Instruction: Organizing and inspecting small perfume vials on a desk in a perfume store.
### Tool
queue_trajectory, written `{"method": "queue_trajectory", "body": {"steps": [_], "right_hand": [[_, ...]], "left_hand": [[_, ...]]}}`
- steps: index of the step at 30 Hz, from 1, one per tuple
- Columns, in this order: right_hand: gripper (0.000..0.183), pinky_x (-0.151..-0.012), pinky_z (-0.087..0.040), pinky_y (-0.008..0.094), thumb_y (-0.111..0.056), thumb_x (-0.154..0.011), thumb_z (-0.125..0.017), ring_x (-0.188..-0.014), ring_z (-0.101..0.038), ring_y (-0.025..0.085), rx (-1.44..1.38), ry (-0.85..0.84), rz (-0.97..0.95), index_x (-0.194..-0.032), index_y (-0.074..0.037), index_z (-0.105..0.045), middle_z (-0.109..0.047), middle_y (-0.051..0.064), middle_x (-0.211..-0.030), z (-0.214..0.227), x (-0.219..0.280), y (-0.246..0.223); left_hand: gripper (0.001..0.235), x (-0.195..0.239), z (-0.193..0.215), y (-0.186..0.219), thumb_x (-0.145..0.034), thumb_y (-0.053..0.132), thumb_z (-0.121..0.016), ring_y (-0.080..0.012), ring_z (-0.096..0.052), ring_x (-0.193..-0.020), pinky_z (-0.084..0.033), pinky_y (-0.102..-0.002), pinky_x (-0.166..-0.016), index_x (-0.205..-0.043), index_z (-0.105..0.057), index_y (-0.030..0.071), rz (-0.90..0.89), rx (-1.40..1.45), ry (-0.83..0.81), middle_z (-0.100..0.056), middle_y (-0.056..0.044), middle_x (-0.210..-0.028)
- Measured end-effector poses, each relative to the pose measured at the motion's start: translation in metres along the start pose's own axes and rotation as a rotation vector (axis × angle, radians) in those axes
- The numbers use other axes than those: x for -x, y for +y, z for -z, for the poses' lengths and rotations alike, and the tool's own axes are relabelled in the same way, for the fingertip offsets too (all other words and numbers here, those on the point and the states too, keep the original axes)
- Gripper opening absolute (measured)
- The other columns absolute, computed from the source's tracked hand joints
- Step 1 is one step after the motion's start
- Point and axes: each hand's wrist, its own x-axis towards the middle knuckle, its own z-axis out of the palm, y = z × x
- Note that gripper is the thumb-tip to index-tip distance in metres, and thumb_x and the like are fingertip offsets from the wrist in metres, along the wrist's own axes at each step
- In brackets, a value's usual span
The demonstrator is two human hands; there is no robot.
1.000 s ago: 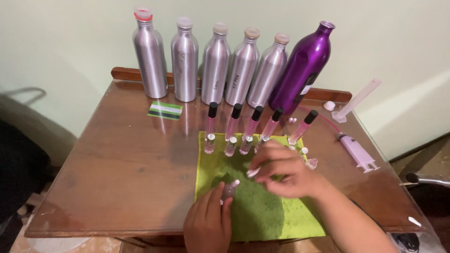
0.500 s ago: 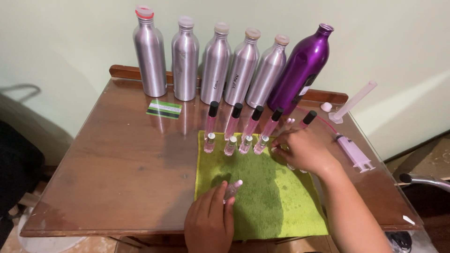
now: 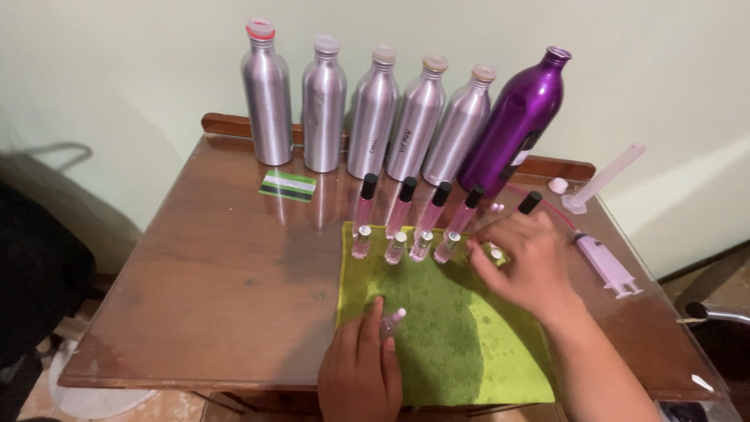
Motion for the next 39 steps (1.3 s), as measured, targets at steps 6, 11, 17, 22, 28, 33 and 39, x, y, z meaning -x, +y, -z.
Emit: {"method": "queue_trajectory", "body": {"steps": [6, 11, 17, 22, 28, 33, 39], "right_hand": [[0.025, -0.053, -0.036, 0.024, -0.018, -0.092, -0.061, -0.048, -0.044, 0.009, -0.358, 0.239, 0.427, -0.069, -0.019, -0.07, -0.054, -0.007, -0.05, -0.031, 0.006, -0.037], [0.016, -0.05, -0.032, 0.025, -0.016, -0.089, -0.066, -0.047, -0.043, 0.009, -0.519, 0.214, 0.54, -0.073, -0.015, -0.07, -0.058, -0.004, -0.052, -0.034, 0.007, -0.056], [0.017, -0.045, -0.032, 0.026, -0.017, -0.089, -0.064, -0.046, -0.044, 0.011, -0.712, 0.135, 0.528, -0.075, -0.009, -0.07, -0.056, -0.002, -0.055, -0.025, 0.006, -0.069], [0.022, -0.043, -0.032, 0.028, -0.021, -0.091, -0.059, -0.046, -0.045, 0.014, -0.819, 0.068, 0.546, -0.08, -0.005, -0.071, -0.055, 0.0, -0.057, -0.017, 0.005, -0.077], [0.015, -0.046, -0.038, 0.031, -0.018, -0.088, -0.065, -0.05, -0.05, 0.018, -0.957, -0.11, 0.491, -0.091, -0.003, -0.068, -0.061, 0.005, -0.065, -0.015, 0.008, -0.082], [0.014, -0.05, -0.049, 0.03, -0.008, -0.081, -0.072, -0.058, -0.061, 0.018, -1.03, -0.205, 0.455, -0.093, -0.005, -0.066, -0.069, 0.005, -0.076, -0.011, 0.006, -0.085], [0.014, -0.052, -0.05, 0.032, -0.001, -0.079, -0.072, -0.061, -0.063, 0.023, -1.012, -0.151, 0.501, -0.092, -0.003, -0.066, -0.07, 0.008, -0.079, -0.008, 0.004, -0.088]], "left_hand": [[0.033, 0.006, 0.001, -0.008, -0.094, 0.03, -0.049, -0.0255, -0.061, -0.083, -0.052, -0.038, -0.058, -0.116, -0.061, 0.009, 0.001, 0.13, -0.082, -0.06, -0.012, -0.105], [0.023, -0.002, 0.007, -0.004, -0.097, 0.031, -0.058, -0.0247, -0.064, -0.076, -0.05, -0.036, -0.057, -0.102, -0.064, 0.01, -0.039, 0.164, -0.039, -0.063, -0.008, -0.096], [0.024, -0.005, 0.002, -0.004, -0.094, 0.033, -0.062, -0.0202, -0.054, -0.054, -0.041, -0.034, -0.046, -0.081, -0.063, 0.013, -0.174, 0.137, 0.061, -0.057, -0.001, -0.069], [0.033, -0.006, 0.003, -0.006, -0.097, 0.035, -0.061, -0.0193, -0.049, -0.048, -0.037, -0.033, -0.043, -0.071, -0.059, 0.013, -0.243, 0.185, 0.114, -0.051, -0.001, -0.061], [0.033, -0.004, 0.002, -0.007, -0.096, 0.033, -0.063, -0.0184, -0.046, -0.046, -0.036, -0.034, -0.042, -0.07, -0.06, 0.013, -0.262, 0.187, 0.138, -0.048, -0.001, -0.058], [0.039, 0.0, -0.002, -0.009, -0.099, 0.04, -0.063, -0.0209, -0.049, -0.047, -0.037, -0.036, -0.044, -0.07, -0.058, 0.014, -0.194, 0.152, 0.1, -0.051, -0.001, -0.06], [0.035, 0.007, -0.007, -0.012, -0.098, 0.039, -0.066, -0.02, -0.049, -0.05, -0.036, -0.036, -0.045, -0.072, -0.056, 0.018, -0.137, 0.025, 0.054, -0.05, 0.002, -0.063]]}}
